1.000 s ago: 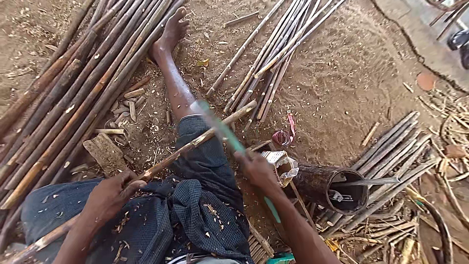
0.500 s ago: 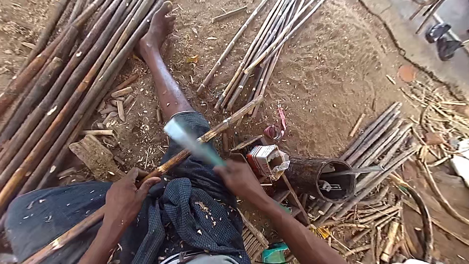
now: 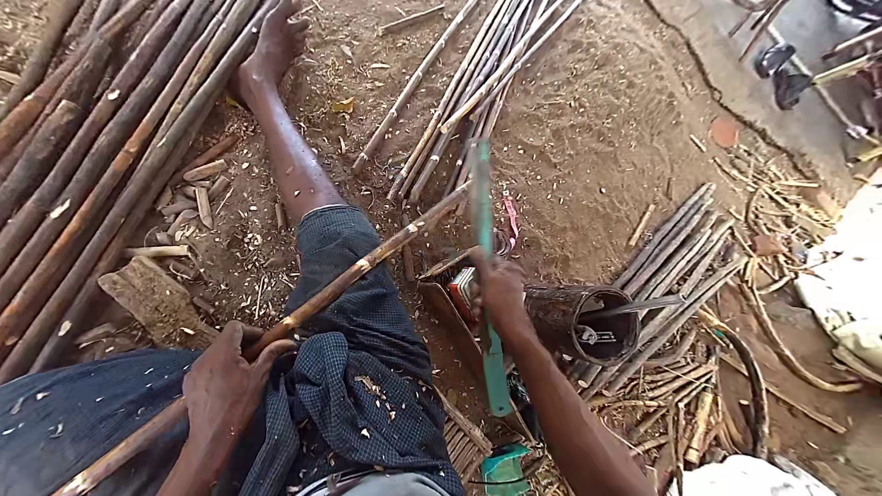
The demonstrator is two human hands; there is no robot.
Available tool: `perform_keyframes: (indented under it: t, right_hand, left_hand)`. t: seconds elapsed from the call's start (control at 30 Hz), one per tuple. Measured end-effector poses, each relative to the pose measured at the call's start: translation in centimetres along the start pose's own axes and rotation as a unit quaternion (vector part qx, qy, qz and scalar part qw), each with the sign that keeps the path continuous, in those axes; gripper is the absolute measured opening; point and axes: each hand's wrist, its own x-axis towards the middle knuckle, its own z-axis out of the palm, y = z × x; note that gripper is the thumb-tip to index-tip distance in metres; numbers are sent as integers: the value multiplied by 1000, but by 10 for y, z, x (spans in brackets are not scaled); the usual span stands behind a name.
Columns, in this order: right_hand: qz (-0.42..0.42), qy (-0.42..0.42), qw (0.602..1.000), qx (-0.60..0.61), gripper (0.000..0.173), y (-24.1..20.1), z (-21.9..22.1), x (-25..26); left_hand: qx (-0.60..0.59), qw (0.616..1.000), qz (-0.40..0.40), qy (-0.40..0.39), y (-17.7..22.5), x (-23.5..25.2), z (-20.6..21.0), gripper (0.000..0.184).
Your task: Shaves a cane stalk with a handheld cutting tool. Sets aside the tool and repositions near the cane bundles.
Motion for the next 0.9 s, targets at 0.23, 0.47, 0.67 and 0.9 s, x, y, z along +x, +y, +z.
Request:
perform_keyframes:
  t: [0.23, 0.47, 0.67, 0.9]
  right_hand:
    - [-17, -39, 998, -49, 55, 8, 6, 3]
    - [-72, -188, 972, -123, 50, -4, 41, -44]
    - [-87, -187, 962, -182, 48, -21, 46, -59]
    - [-84, -148, 974, -152, 55, -21, 47, -63]
  left_hand:
    - [6, 1000, -1, 8, -5, -1, -2, 56]
    - [-4, 1000, -11, 10, 2, 0, -2, 48]
    - [23, 999, -2, 46, 3, -8, 7, 50]
    - [32, 989, 47, 135, -1, -11, 26, 40]
